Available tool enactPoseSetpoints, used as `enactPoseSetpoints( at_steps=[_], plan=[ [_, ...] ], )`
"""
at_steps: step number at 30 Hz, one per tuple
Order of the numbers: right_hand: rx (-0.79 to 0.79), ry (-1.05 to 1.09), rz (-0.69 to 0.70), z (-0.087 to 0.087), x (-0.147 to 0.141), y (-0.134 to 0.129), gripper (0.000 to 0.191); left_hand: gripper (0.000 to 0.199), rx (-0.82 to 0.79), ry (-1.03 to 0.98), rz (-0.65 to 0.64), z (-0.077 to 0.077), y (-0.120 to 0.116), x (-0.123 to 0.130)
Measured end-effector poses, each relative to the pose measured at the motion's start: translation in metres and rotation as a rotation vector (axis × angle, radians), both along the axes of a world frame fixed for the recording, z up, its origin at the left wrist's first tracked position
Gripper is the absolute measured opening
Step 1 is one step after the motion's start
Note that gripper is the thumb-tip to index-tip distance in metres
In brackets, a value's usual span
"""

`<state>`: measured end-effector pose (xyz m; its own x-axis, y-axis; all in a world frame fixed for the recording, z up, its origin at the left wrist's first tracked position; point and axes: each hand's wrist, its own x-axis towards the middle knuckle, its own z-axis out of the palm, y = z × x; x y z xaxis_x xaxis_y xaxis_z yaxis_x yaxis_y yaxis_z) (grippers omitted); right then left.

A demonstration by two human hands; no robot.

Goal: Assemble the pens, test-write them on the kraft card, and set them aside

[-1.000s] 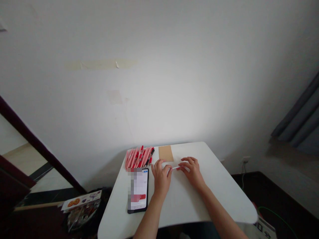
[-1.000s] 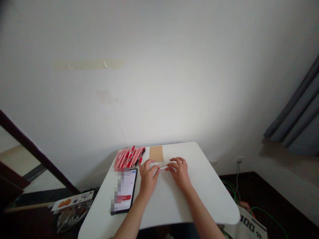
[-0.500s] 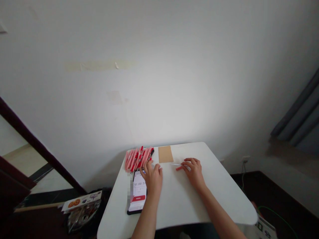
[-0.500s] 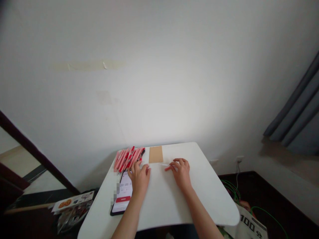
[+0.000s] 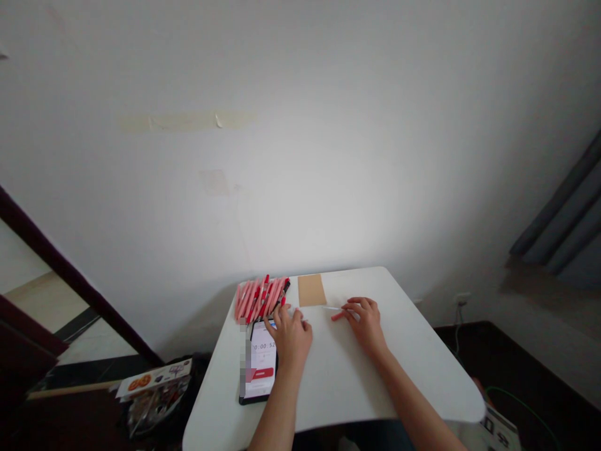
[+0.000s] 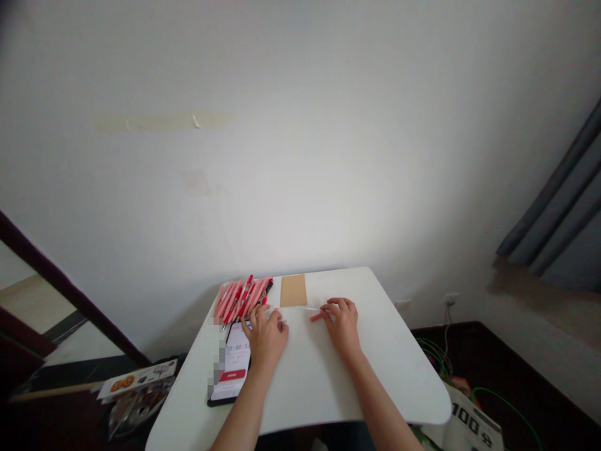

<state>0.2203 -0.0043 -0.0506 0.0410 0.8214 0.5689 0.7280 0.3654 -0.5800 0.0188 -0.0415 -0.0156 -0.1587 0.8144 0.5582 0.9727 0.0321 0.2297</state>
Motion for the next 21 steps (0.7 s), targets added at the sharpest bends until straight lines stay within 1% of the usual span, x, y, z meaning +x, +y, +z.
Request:
enactPoseSetpoints(
  at_steps=[4, 9, 14, 19, 21],
  plan=[
    [0.002, 0.006, -0.003, -0.0007, -0.0001, 0.0009, 0.019, 0.015, 0.017, -0.005, 0.001, 0.0008, -0.0007, 0.0001],
    [0.013, 0.011, -0.008, -0.002, -0.0001, 0.0021, 0.021, 0.017, 0.018, -0.014, -0.011, 0.0008, 0.0007, -0.0003],
    [0.008, 0.003, 0.006, -0.0016, -0.0001, 0.0015, 0.021, 0.013, 0.002, -0.036, -0.085, -0.0004, 0.0032, -0.001],
    [-0.01, -0.028, 0.041, 0.0006, -0.001, -0.0006, 0.019, 0.013, 0.016, -0.058, -0.166, 0.005, -0.0007, 0.0033],
    [-0.017, -0.042, 0.048, 0.0023, -0.0016, -0.002, 0.018, 0.013, 0.015, -0.063, -0.177, 0.0068, -0.0021, 0.0047]
  ],
)
